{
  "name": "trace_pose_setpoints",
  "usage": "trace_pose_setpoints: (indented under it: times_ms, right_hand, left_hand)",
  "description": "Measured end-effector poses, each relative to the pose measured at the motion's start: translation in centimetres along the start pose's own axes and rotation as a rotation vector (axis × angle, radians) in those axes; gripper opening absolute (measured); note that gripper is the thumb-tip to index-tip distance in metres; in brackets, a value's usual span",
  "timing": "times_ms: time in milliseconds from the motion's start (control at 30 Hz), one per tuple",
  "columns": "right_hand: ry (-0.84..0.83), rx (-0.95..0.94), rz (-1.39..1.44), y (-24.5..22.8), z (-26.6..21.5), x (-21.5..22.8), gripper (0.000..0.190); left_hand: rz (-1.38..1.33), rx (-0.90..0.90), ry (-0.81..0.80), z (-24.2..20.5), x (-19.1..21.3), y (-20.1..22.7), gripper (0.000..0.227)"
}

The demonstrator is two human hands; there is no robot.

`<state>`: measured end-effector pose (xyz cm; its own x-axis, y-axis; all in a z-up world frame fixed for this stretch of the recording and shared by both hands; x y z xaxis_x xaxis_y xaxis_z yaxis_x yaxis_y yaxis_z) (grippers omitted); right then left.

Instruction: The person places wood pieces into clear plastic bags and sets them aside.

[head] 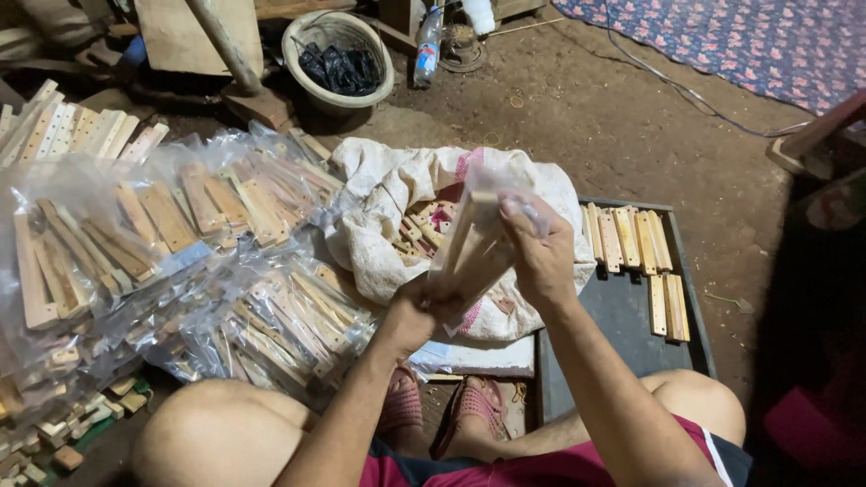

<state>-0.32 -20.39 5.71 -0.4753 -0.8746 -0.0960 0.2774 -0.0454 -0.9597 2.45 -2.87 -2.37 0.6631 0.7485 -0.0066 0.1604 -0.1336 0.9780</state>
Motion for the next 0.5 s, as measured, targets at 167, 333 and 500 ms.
trace_pose_setpoints:
  times_ms: [167, 333, 500]
  right_hand:
    - [-0.113, 0.057, -0.129, -2.1, 0.2, -0.1, 0.009]
    - [-0.156, 0.046, -0.263, -4.5, -0.5, -0.8, 0.005]
    - [-0.174, 0.057, -0.273, -5.0, -0.2, -1.3, 0.009]
  left_hand:
    - [0.373, 0.243, -0.117, 1.9, 0.1, -3.4, 0.055]
    - [0.414, 0.269, -0.053, 1.0, 0.4, 0.1, 0.045]
    - [0.130, 0.130, -0.096, -0.1, 0.5, 1.6, 0.072]
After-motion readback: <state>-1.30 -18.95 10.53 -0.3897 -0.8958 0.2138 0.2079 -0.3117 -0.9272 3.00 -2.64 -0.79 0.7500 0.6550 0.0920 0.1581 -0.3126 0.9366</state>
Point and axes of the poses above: each hand's wrist, its own z-axis towards the middle knuckle, its own x-axis out of the back of the hand, y = z × x, the point moved 3 cm from there along z, towards the middle knuckle, and after that the axes turned 7 degrees about -y, right-handed, at the moved point
